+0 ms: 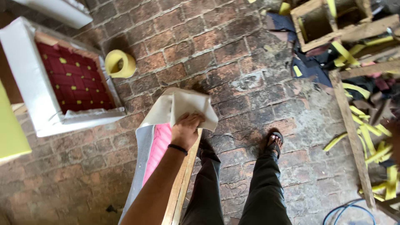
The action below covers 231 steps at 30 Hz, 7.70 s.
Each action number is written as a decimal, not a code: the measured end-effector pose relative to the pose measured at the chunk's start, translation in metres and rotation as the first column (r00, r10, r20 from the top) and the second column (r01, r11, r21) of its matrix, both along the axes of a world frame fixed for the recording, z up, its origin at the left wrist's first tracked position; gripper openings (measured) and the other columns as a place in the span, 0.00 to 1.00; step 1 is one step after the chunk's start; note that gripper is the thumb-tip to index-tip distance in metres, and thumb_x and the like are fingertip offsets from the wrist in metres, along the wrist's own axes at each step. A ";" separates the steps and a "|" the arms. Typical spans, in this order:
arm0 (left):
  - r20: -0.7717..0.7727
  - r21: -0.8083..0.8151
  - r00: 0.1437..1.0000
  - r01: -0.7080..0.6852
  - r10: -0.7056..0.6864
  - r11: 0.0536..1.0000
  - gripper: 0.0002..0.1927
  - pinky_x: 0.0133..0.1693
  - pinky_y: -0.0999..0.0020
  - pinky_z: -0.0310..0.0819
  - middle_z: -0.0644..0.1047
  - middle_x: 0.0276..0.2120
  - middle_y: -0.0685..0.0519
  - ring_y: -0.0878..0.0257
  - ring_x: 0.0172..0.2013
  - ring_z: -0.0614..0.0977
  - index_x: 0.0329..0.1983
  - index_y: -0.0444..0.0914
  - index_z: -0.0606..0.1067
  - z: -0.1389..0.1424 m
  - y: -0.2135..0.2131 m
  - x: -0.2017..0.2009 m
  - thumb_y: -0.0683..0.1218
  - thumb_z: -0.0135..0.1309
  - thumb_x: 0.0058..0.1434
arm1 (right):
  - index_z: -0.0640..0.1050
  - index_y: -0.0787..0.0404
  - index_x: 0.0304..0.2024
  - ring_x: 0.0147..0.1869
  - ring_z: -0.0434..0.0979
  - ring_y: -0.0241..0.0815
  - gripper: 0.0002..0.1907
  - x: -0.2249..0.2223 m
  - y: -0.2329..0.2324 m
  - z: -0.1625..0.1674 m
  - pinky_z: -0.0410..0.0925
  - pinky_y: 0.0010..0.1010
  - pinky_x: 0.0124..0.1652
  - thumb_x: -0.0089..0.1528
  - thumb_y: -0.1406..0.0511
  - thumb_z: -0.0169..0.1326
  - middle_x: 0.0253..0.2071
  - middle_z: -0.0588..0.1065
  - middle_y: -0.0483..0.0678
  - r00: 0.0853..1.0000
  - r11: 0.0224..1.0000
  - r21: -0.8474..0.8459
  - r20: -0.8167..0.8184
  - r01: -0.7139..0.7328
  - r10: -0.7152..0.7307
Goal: The person staples white fabric lining over the foam and red webbing of wooden chair backrest frames using a pneumatic staple gun. They press the fabric taut, fold it over the frame edges, staple along the sides, flip the frame over to work on the reverse, and pull the air hose across the workspace as they move between pieces.
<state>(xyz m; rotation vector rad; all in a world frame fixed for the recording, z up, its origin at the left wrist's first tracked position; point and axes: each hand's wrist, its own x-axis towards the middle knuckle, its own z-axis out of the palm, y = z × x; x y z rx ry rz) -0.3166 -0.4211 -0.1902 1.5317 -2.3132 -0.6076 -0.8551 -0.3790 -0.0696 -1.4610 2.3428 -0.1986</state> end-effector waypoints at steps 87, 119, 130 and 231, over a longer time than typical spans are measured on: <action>0.024 0.205 -0.226 -0.952 0.974 -0.226 0.31 0.65 0.53 0.62 0.71 0.63 0.45 0.46 0.65 0.69 0.62 0.41 0.70 0.052 0.345 0.028 0.50 0.61 0.55 | 0.81 0.62 0.26 0.23 0.79 0.44 0.18 0.474 -0.011 -0.060 0.70 0.40 0.29 0.51 0.54 0.66 0.18 0.77 0.50 0.257 0.304 0.039 0.643 -0.952 0.722; -0.403 0.162 -0.262 -0.963 0.877 -0.213 0.10 0.51 0.63 0.82 0.84 0.47 0.52 0.58 0.53 0.84 0.38 0.39 0.77 -0.005 0.646 0.150 0.31 0.53 0.58 | 0.83 0.65 0.32 0.39 0.82 0.62 0.19 0.669 0.355 -0.105 0.74 0.48 0.41 0.52 0.55 0.69 0.32 0.80 0.63 -0.002 -0.010 0.058 0.132 -0.998 0.991; -0.280 -0.078 -0.071 -0.992 0.957 -0.097 0.11 0.64 0.58 0.73 0.81 0.54 0.49 0.57 0.57 0.82 0.44 0.39 0.80 -0.040 0.646 0.154 0.37 0.50 0.62 | 0.84 0.59 0.41 0.38 0.83 0.56 0.17 0.671 0.397 -0.063 0.74 0.45 0.38 0.56 0.55 0.63 0.34 0.80 0.58 -0.301 -0.245 -0.220 0.272 -0.944 0.914; -0.024 0.725 -0.417 -0.634 0.909 -0.271 0.32 0.64 0.60 0.63 0.75 0.62 0.45 0.52 0.65 0.73 0.68 0.38 0.71 0.105 0.498 0.151 0.53 0.59 0.62 | 0.77 0.52 0.57 0.46 0.84 0.56 0.31 0.442 0.083 0.095 0.77 0.42 0.42 0.50 0.60 0.66 0.42 0.82 0.56 0.208 0.316 -0.218 0.408 -0.923 0.889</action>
